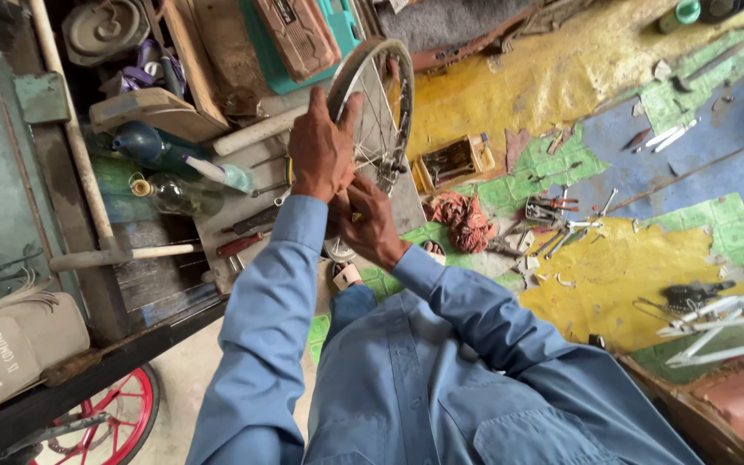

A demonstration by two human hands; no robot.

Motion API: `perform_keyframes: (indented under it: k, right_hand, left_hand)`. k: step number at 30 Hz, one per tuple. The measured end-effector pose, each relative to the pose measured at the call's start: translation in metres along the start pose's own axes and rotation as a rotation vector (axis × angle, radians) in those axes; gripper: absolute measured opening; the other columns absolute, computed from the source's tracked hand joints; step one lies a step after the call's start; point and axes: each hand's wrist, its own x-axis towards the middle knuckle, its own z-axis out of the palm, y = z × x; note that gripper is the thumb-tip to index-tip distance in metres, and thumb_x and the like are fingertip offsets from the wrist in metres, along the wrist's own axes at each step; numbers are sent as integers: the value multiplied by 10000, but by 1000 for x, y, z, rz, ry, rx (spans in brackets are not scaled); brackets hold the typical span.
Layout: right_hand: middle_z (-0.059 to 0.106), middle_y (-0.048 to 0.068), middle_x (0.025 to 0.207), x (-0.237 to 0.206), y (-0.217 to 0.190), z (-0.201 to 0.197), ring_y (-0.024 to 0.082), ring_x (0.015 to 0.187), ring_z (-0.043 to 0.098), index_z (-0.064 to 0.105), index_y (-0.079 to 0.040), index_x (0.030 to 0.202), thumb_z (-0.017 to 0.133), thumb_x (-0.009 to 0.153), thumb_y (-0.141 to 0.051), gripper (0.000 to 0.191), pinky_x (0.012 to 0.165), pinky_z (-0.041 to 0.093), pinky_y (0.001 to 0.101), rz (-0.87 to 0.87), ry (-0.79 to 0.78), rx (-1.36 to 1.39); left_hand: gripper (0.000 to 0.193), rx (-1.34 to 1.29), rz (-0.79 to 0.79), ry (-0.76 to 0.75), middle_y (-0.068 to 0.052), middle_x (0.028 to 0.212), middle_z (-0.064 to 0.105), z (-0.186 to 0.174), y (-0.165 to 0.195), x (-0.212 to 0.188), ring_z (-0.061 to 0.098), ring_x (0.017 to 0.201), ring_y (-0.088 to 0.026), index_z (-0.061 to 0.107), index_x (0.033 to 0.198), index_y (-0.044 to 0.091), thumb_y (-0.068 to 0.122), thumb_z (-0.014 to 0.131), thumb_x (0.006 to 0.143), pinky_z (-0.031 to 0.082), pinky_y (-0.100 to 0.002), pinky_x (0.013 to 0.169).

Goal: The person uses a yellow-handled screwdriver to adjust the spokes of a bicycle wheel resting on a workbench. The person repeatedly rotates the wheel and taps or turns the spoke nipples while holding the rim with the other hand.

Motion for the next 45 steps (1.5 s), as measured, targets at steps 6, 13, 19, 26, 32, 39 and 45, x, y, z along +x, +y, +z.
perform_keyframes:
  k: [6,13,19,26,32,39,45]
  right_hand:
    - [705,115,1030,-30,40,-29,205,928,736,639,-25,1032,598,902,68,165,769,643,333,-3,152,74]
    - [605,223,1226,-49,64,-4,341,1052,669,654,41,1192,601,803,141,405,828,655,352,2,151,-101]
    - [693,177,1091,-78,39,-22,279,980,720,640,11,1100,647,837,103,278,783,617,391,52,-285,72]
    - [674,167,1059,-43,75,-12,254,970,691,599,-37,1064,592,985,5,90,869,617,414,294,-7,640]
    - [716,135,960,-76,55,-28,212,827,696,697,19,1135,514,956,-35,262,718,591,355,348,-166,130]
    - [698,36,941,-9,88,-41,131,768,644,653,-35,1097,591,889,51,233,658,594,302,603,213,62]
    - [547,76,771,-21,96,-2,140,727,509,536,40,854,688,886,94,164,658,469,344,577,226,-228]
  left_hand:
    - [571,3,-55,21,-266,937,734,3,-8,3,707,881,-485,568,1178,61,599,578,988,556,-571,733]
    - [578,64,-36,71,-275,923,729,11,-5,4,697,847,-495,548,1217,63,591,592,985,541,-589,698]
    - [500,53,-58,54,-269,913,735,4,-13,13,693,863,-499,570,1191,94,554,604,999,533,-593,718]
    - [507,52,-53,71,-265,882,732,14,-5,7,703,820,-489,536,1116,65,551,620,1000,543,-579,677]
    - [497,58,-35,93,-260,850,728,10,-11,9,706,802,-483,537,1127,59,534,608,1000,547,-564,655]
    - [500,61,-98,88,-249,846,727,12,-21,8,712,802,-468,532,1098,58,541,614,999,542,-561,666]
    - [474,80,-96,154,-245,843,724,11,-24,0,696,804,-483,539,1077,76,533,631,991,528,-574,665]
